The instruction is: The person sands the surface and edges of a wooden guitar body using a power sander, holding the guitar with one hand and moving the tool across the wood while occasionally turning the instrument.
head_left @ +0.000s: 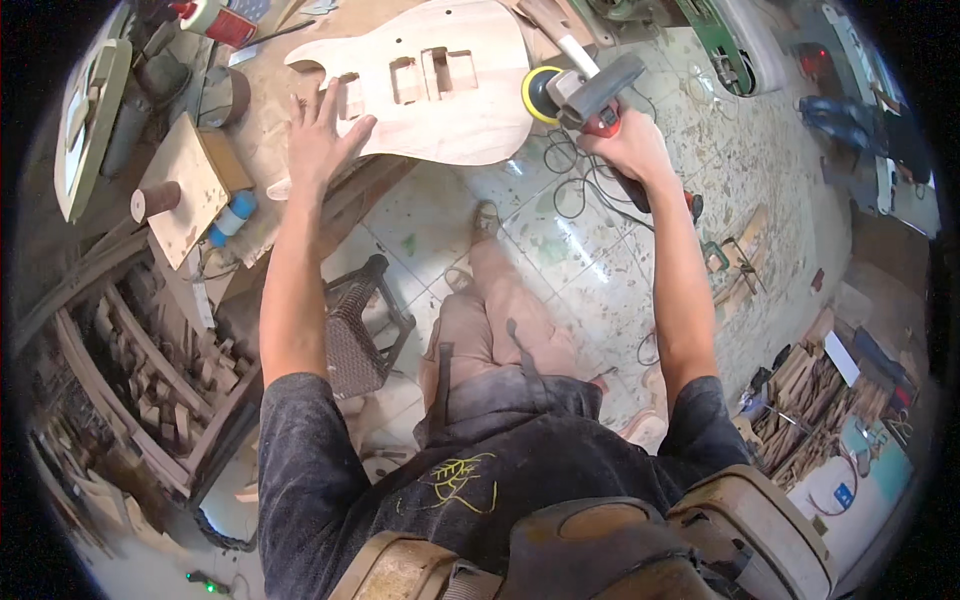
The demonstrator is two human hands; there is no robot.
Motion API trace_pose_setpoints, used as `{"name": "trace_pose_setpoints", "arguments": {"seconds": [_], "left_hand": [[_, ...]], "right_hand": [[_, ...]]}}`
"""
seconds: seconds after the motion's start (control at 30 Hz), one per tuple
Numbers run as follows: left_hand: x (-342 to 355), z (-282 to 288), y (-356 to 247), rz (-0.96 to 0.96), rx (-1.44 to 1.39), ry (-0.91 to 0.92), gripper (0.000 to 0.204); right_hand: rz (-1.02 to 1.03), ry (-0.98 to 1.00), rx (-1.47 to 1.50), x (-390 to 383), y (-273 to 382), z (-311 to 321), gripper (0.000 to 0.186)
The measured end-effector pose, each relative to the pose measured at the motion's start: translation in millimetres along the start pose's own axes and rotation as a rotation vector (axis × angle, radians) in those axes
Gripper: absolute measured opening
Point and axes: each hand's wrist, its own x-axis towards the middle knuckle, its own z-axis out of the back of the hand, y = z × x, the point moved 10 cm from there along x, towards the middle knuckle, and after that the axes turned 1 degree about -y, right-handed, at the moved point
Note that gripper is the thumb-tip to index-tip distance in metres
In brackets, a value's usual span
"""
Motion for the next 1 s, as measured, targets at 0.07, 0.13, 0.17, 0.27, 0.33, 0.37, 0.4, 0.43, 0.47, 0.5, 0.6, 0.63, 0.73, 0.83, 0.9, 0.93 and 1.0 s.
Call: {"name": "trace_pose_setpoints", "arguments": {"seconds": [0.07,0.13,0.17,0.27,0.33,0.37,0.4,0.43,0.47,0.5,0.6,0.63,0.73,0.83,0.9,0.93,1.0], "left_hand": [[0,0,-4,0.002,0.002,0.029,0.090],[-3,2,-2,0.013,0.011,0.056,0.088],[-3,2,-1,0.011,0.015,0.051,0.088],[-4,0,6,-0.004,-0.001,0.012,0.091],[-6,-1,7,-0.020,-0.026,-0.020,0.093],[-5,-2,6,-0.024,-0.019,-0.020,0.094],[-5,-1,5,-0.028,-0.012,-0.019,0.095],[-5,-1,5,-0.026,-0.010,-0.016,0.095],[-3,-1,4,-0.028,-0.006,-0.016,0.095],[-2,-2,3,-0.030,-0.003,-0.016,0.095],[-1,-4,3,-0.025,0.006,-0.005,0.096],[-2,-4,4,-0.024,0.009,-0.006,0.096],[-2,-4,2,-0.026,0.000,0.002,0.096],[-6,-3,8,-0.021,0.006,-0.009,0.096],[-5,-4,9,-0.033,-0.029,-0.008,0.096],[-4,-3,7,-0.035,-0.029,-0.006,0.096],[-4,-4,5,-0.021,-0.023,0.020,0.096]], "right_hand": [[-0.039,0.092,-0.002,-6,3,-16,0.051],[0.035,0.146,-0.023,-31,32,-34,0.055],[0.104,0.197,-0.051,-47,50,-45,0.058],[0.249,0.167,0.023,-77,78,-63,0.058],[0.144,0.193,0.028,-67,59,-61,0.058],[0.039,0.215,0.032,-59,42,-60,0.058],[0.039,0.216,0.034,-49,33,-56,0.058],[0.023,0.190,0.004,-37,19,-47,0.057],[0.003,0.161,-0.028,-27,7,-37,0.057],[0.001,0.161,-0.028,-20,-1,-31,0.057],[0.019,0.007,0.036,-5,-14,-5,0.060],[0.021,0.007,0.039,-6,-12,-6,0.060],[0.010,0.085,0.094,-21,-14,-32,0.050],[0.198,0.107,0.074,-60,31,-60,0.045],[0.221,0.106,0.096,-69,42,-67,0.045],[0.244,0.101,0.118,-71,46,-68,0.045],[0.192,0.090,0.090,-60,25,-62,0.045]]}}
